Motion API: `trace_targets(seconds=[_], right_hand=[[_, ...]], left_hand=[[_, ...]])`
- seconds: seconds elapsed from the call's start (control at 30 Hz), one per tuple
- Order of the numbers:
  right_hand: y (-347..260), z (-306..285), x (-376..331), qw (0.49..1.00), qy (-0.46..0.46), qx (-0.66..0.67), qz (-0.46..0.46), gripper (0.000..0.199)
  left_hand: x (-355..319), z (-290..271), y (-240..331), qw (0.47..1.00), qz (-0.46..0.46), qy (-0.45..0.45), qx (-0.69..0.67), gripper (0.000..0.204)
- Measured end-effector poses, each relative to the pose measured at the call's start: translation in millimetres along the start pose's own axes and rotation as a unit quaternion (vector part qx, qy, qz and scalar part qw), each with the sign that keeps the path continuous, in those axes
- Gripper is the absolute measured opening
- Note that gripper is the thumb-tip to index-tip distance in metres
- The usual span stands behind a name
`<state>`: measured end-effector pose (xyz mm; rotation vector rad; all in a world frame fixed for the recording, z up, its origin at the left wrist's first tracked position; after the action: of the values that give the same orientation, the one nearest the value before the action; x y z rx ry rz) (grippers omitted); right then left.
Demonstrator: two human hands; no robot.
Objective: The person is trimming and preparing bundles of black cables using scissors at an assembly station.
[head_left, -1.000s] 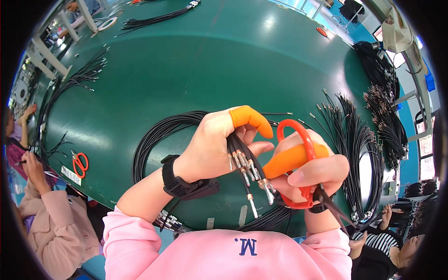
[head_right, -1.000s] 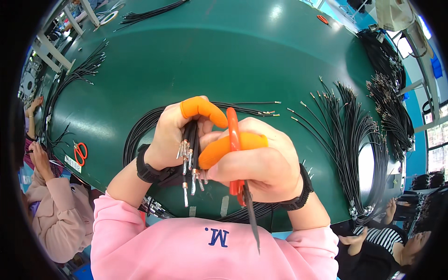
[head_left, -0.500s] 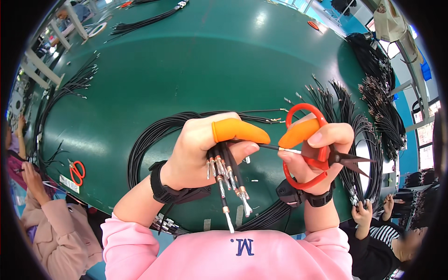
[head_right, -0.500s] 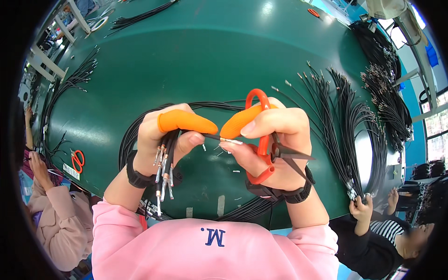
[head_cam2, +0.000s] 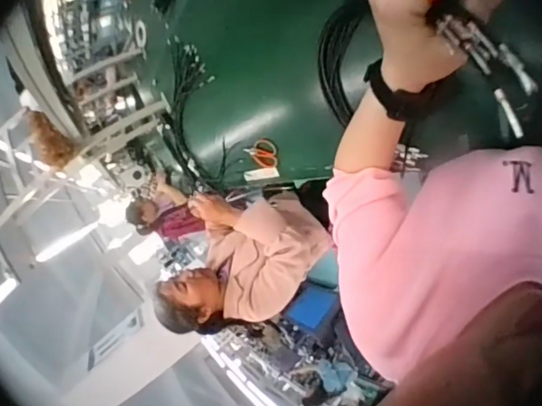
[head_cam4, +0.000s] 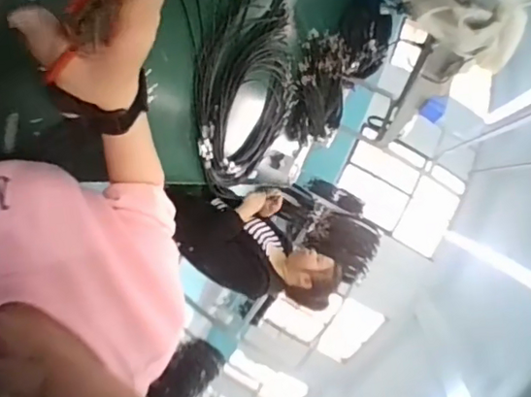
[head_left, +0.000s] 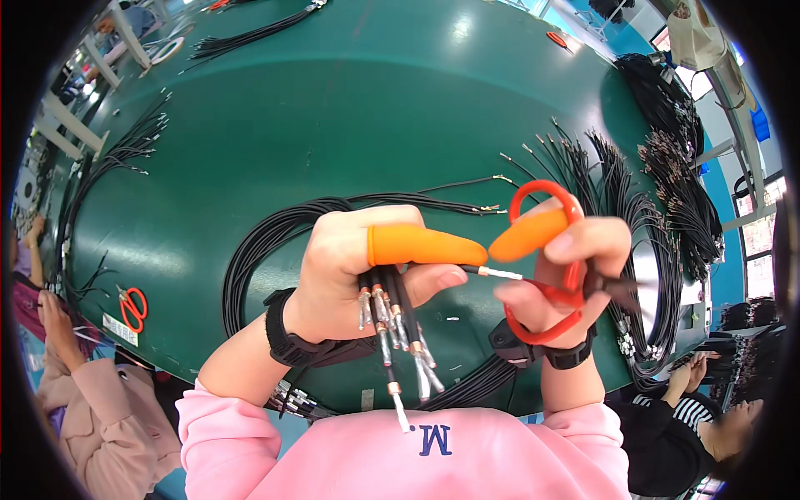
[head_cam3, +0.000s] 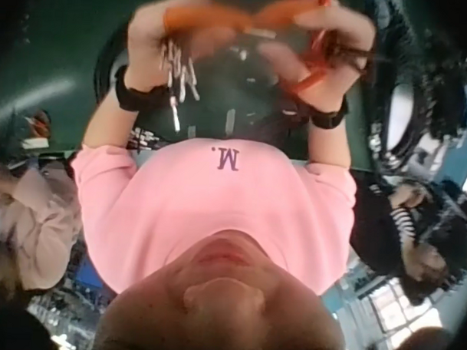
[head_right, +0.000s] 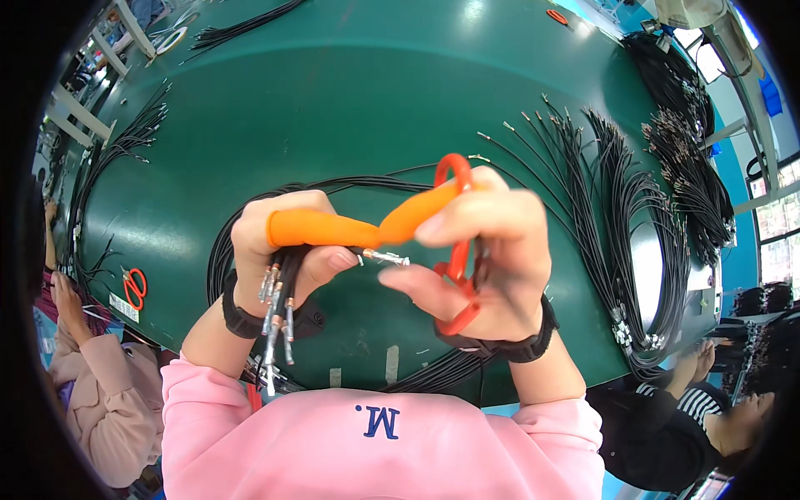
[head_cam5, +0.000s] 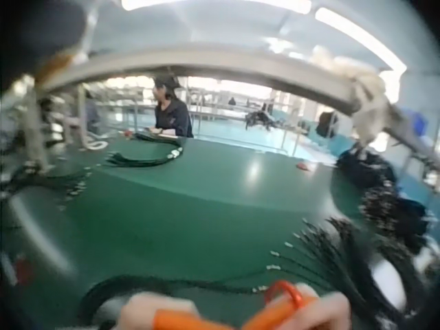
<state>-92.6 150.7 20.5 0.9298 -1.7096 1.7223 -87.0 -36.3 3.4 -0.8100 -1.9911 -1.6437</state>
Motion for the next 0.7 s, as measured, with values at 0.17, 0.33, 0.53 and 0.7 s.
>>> trace_targets(seconds=[0.17, 0.33, 0.53, 0.7], right_hand=[[0, -14, 5, 0.981, -0.122, -0.150, -0.001, 0.057], [4, 2, 4, 0.965, -0.152, -0.206, -0.053, 0.058], [3, 9, 6, 0.962, -0.161, -0.209, -0.066, 0.057], [1, 7, 6, 0.956, -0.164, -0.230, -0.077, 0.055]], left_hand=[[3, -1, 5, 0.998, -0.049, 0.034, -0.036, 0.027], [4, -2, 4, 0.999, -0.033, 0.015, -0.040, 0.019], [4, 0, 3, 0.998, -0.009, 0.019, -0.067, 0.013], [4, 1, 2, 0.997, -0.003, 0.019, -0.080, 0.014]])
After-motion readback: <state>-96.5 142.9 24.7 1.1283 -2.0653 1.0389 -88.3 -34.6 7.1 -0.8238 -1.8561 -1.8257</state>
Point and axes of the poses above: each hand's wrist, its own x-axis towards the middle knuckle, its own z-axis out of the palm, y = z × x, the point moved 1 cm from there along x, towards the middle knuckle, and after that the axes turned 8 degrees about y, right-handed, at the moved point
